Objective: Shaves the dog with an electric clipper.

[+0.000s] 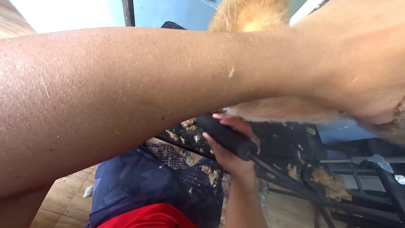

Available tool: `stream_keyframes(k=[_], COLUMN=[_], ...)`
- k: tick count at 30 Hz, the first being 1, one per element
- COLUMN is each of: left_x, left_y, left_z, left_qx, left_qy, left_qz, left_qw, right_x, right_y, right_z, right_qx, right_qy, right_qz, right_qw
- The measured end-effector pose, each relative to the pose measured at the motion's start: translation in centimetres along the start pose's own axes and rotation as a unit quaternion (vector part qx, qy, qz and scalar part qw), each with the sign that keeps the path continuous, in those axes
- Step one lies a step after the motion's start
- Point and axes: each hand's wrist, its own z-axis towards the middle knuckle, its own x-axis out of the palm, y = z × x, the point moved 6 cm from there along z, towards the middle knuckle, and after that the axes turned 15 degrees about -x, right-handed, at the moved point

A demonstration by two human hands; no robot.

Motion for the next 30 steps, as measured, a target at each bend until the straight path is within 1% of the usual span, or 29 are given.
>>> stream_keyframes(k=[1,2,4,5,6,7,8,9,12,14,17,18,20,22,23,26,28,30], left_x=[-0.1,-0.5,-2.3,-4.3,-7.5,-12.0,-14.6,-15.7,-16.2,-16.4,-16.3,-16.3,-16.3,-16.1,-16.0,-16.0,-15.9,-15.7], left_y=[-0.1,0.0,-0.2,-0.9,-2.1,-3.8,-4.9,-5.4,-5.9,-6.1,-6.2,-6.2,-6.3,-6.4,-6.5,-6.5,-6.5,-6.9], left_z=[-0.2,-0.5,-1.7,-3.1,-5.0,-7.1,-8.4,-9.1,-9.3,-9.2,-9.1,-9.1,-9.0,-8.8,-8.7,-8.5,-8.5,-8.4], left_qx=[0.014,0.035,0.09,0.111,0.112,0.083,0.062,0.053,0.057,0.062,0.062,0.06,0.051,0.052,0.056,0.063,0.059,0.062], left_qy=[-0.011,-0.037,-0.133,-0.179,-0.173,0.044,0.121,0.139,0.137,0.147,0.15,0.15,0.156,0.161,0.157,0.151,0.152,0.156], left_qz=[-0.02,-0.05,-0.134,-0.157,-0.142,-0.013,0.03,0.034,0.029,0.018,-0.001,-0.003,-0.008,-0.013,-0.017,-0.03,-0.031,-0.029], left_qw=[1.0,0.997,0.978,0.965,0.968,0.996,0.99,0.988,0.988,0.987,0.987,0.987,0.986,0.986,0.986,0.986,0.986,0.985], right_x=[-0.5,-1.3,-2.9,-3.5,-3.9,-4.0,-3.9,-3.5,-1.3,0.3,2.1,2.4,2.3,1.3,0.5,-1.4,-1.4,-0.6], right_y=[1.0,2.3,5.9,7.7,9.1,10.1,10.5,10.6,8.7,7.1,4.9,4.2,3.7,4.9,6.4,11.1,11.6,10.6], right_z=[-0.3,-0.4,0.1,0.6,1.1,1.6,1.9,2.3,2.9,2.8,2.6,2.6,2.8,2.9,3.0,3.5,3.2,2.7], right_qx=[0.007,-0.009,-0.079,-0.11,-0.136,-0.153,-0.167,-0.179,-0.211,-0.215,-0.189,-0.173,-0.115,-0.077,-0.089,-0.173,-0.199,-0.215], right_qy=[0.003,-0.013,-0.084,-0.119,-0.148,-0.165,-0.169,-0.162,-0.099,-0.072,-0.043,-0.031,0.008,0.029,0.023,-0.026,-0.027,-0.006], right_qz=[-0.007,-0.024,-0.081,-0.119,-0.163,-0.213,-0.254,-0.278,-0.307,-0.327,-0.342,-0.328,-0.268,-0.217,-0.222,-0.281,-0.324,-0.356], right_qw=[1.0,1.0,0.99,0.98,0.966,0.951,0.938,0.93,0.923,0.918,0.92,0.928,0.957,0.973,0.971,0.944,0.924,0.909])
